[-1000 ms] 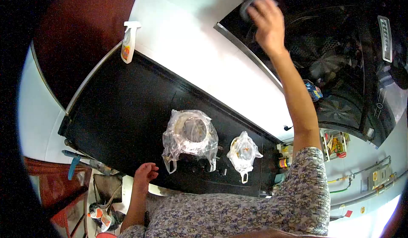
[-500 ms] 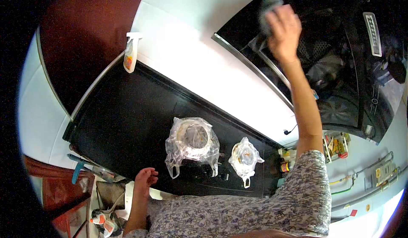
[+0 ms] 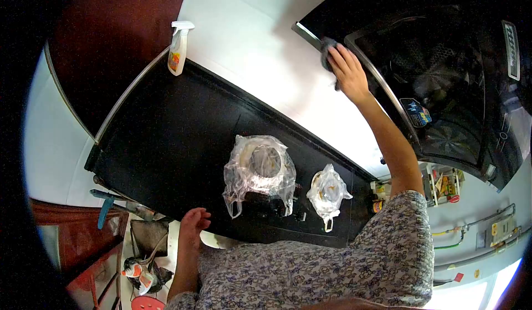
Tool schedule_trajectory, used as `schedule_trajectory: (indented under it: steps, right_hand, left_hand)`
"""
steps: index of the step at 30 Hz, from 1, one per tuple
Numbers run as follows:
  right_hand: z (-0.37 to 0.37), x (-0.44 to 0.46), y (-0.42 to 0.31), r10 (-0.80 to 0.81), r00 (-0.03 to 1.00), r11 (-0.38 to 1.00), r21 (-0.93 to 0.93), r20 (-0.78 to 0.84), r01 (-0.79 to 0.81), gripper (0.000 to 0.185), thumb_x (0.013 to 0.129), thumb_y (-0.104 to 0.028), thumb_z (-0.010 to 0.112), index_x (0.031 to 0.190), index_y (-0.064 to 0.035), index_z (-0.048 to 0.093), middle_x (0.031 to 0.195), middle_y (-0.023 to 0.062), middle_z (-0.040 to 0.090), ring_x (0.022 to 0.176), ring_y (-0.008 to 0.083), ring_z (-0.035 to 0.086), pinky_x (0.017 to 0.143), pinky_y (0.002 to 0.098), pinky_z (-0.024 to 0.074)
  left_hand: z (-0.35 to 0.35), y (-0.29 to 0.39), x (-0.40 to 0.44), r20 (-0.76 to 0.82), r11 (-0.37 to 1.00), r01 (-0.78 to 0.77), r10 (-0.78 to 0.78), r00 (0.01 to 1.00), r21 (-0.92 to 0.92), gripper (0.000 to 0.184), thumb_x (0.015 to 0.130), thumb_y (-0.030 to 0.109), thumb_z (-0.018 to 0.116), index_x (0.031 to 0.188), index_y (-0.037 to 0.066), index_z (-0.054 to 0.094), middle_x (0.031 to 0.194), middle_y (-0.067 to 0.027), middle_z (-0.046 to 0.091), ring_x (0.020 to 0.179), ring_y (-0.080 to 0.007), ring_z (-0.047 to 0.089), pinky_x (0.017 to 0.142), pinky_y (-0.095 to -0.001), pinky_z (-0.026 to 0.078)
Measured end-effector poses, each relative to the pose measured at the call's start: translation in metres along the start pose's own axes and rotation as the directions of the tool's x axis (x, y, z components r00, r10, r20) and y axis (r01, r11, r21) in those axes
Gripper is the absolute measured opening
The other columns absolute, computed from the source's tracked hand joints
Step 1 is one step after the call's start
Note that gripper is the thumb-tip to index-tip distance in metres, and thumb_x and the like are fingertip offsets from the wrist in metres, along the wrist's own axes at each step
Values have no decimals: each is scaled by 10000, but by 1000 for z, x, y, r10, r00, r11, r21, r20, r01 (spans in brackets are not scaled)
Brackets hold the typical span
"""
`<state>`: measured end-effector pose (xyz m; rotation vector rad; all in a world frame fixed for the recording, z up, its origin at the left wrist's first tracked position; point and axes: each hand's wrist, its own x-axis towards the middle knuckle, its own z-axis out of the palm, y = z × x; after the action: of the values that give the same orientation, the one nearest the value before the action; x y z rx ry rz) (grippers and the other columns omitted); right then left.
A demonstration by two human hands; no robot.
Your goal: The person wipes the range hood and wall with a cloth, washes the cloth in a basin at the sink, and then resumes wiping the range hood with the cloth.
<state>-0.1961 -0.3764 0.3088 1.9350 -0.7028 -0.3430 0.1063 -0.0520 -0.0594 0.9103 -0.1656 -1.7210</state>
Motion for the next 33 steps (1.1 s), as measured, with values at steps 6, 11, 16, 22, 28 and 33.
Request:
schedule_trajectory:
  steps: [6,11,16,22,28,33]
  right_hand:
    - [49,-7,-12,47,994,982,-185,102,-27,486,852,-201,406,1321,-90,346,1438,35,165,1331,207,123,1087,369,115]
    - [22,93,-31,21,999,970,-243,-29,-28,557,828,-214,473,1349,-123,297,1435,14,171,1325,192,134,1081,345,128]
    - [5,111,-30,-54,987,997,39,-151,61,503,733,-171,585,1215,-77,479,1377,26,291,1292,203,215,1057,348,215]
    - [8,14,-4,34,996,998,51,-80,-30,493,713,-106,567,1198,-57,495,1380,46,289,1306,212,208,1062,384,213]
    - [10,95,-27,122,977,992,7,-175,-123,511,758,-75,514,1261,-55,423,1398,62,251,1313,214,181,1070,357,178]
    - [4,138,-31,47,946,977,212,-321,24,477,701,-92,579,1171,-53,505,1304,51,396,1225,217,332,1014,357,285]
  left_hand:
    - [-22,1,-1,12,999,-20,20,1000,42,241,871,223,526,1005,25,558,885,-93,619,698,-151,599,645,-278,498]
    - [-6,9,2,-6,999,-10,11,1000,46,229,871,213,526,1001,28,561,873,-88,620,709,-152,603,647,-276,499]
    - [5,8,7,-2,999,-5,5,1000,37,219,872,215,523,985,33,568,865,-83,620,690,-147,599,636,-269,499]
    - [1,3,8,30,999,39,-39,999,17,204,861,210,534,975,46,575,866,-81,622,674,-139,597,623,-265,497]
    - [7,16,7,-2,997,30,-30,1000,72,214,863,212,529,983,39,567,867,-78,621,673,-134,593,629,-258,490]
    - [7,14,5,5,998,20,-21,1000,59,212,874,201,510,990,31,560,870,-84,619,683,-134,589,631,-259,485]
